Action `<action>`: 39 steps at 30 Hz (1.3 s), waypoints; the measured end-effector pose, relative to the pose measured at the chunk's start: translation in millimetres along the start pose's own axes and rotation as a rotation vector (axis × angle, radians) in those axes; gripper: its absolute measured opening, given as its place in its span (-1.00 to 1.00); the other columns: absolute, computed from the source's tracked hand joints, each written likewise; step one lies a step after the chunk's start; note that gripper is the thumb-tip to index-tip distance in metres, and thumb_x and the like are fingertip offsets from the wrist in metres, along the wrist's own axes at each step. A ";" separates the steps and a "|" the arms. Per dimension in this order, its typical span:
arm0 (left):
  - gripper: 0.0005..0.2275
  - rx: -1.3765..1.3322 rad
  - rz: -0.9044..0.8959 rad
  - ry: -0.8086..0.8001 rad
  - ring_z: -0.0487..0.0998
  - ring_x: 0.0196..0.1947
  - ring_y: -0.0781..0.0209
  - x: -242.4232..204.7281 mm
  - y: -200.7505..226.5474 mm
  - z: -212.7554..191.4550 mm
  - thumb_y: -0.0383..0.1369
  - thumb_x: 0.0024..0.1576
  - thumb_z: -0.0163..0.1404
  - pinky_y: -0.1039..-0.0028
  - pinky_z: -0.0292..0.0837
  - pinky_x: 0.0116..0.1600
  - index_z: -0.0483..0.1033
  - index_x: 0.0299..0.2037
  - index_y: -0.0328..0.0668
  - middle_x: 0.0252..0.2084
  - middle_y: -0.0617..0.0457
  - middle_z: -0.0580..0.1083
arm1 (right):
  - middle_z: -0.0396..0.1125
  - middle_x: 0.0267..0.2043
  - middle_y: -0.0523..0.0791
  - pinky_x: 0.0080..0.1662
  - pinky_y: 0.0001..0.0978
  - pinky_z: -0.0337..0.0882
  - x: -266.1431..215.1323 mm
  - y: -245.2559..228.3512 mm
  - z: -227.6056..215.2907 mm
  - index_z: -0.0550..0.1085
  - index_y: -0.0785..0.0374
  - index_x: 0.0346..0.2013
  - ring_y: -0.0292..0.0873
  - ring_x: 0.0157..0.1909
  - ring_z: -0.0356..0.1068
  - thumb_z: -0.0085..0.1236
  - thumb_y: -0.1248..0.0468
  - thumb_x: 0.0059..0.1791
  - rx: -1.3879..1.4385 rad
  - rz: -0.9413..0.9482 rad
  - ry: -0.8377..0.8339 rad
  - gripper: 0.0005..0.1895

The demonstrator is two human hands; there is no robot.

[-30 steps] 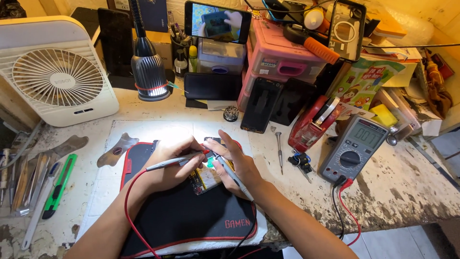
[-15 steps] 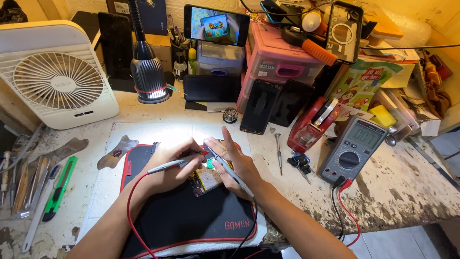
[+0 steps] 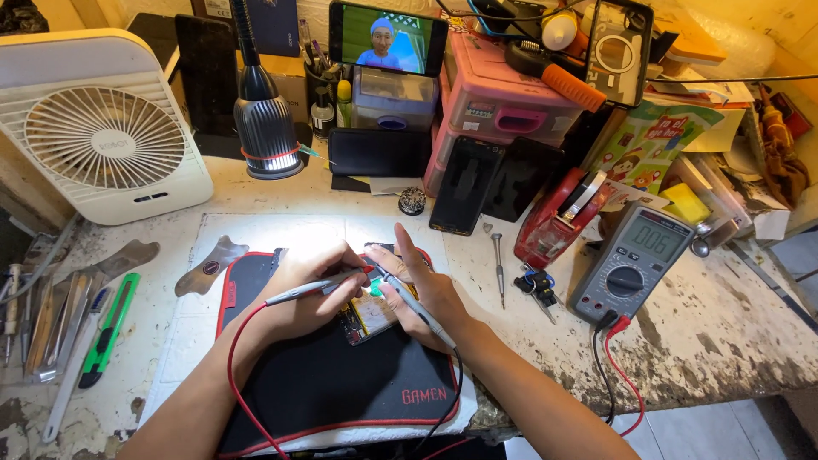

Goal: The person uses a multimeter to test the circuit board of a disassembled smartphone. They adjust the multimeter dial and then use the probes to touch various points on the phone's motherboard while observing the readings.

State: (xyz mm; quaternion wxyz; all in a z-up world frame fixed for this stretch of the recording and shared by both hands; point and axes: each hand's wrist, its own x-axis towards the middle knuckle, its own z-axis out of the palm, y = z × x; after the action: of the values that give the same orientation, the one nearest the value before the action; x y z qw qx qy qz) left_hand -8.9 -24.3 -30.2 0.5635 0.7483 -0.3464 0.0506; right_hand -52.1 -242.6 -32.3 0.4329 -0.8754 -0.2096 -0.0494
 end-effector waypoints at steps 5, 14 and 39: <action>-0.91 0.144 0.052 0.038 0.62 -0.52 -0.04 0.9 1.6 -3.6 -0.43 0.13 0.10 0.34 0.53 -0.33 0.54 -0.22 -0.25 -0.50 -0.11 0.55 | 0.40 0.24 0.03 0.32 0.16 0.22 -1.5 16.8 7.1 0.10 0.13 0.45 0.18 0.28 0.36 -0.01 0.31 0.06 0.064 -0.190 0.116 -0.35; -0.84 0.317 0.049 0.021 0.60 -0.31 -0.32 -6.2 -7.0 -24.7 -0.43 0.21 -0.14 0.10 0.55 -0.12 0.49 -0.09 -0.21 -0.33 -0.25 0.55 | 0.39 -0.36 -0.13 0.34 0.02 0.25 2.8 20.9 -3.1 0.59 0.27 -0.25 -0.03 -0.13 0.47 -0.13 0.35 0.05 0.087 -0.487 0.105 -0.73; -0.81 0.645 -0.223 -0.192 0.62 -0.09 -0.18 -6.9 -9.6 -28.7 -0.26 0.25 -0.14 0.13 0.55 0.02 0.45 -0.05 -0.07 -0.18 -0.11 0.57 | 0.47 -0.40 -0.05 -0.07 -0.18 0.36 12.3 30.5 -30.2 0.60 0.00 0.01 -0.05 -0.26 0.44 0.50 -0.13 -0.35 -0.479 -0.119 -0.255 -0.31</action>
State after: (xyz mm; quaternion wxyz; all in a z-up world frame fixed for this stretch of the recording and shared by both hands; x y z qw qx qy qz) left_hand 0.4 5.2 -30.8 0.2650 0.9223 -0.2801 0.0250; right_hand -25.6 -278.5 -32.7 0.1799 -0.9381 -0.2957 -0.0121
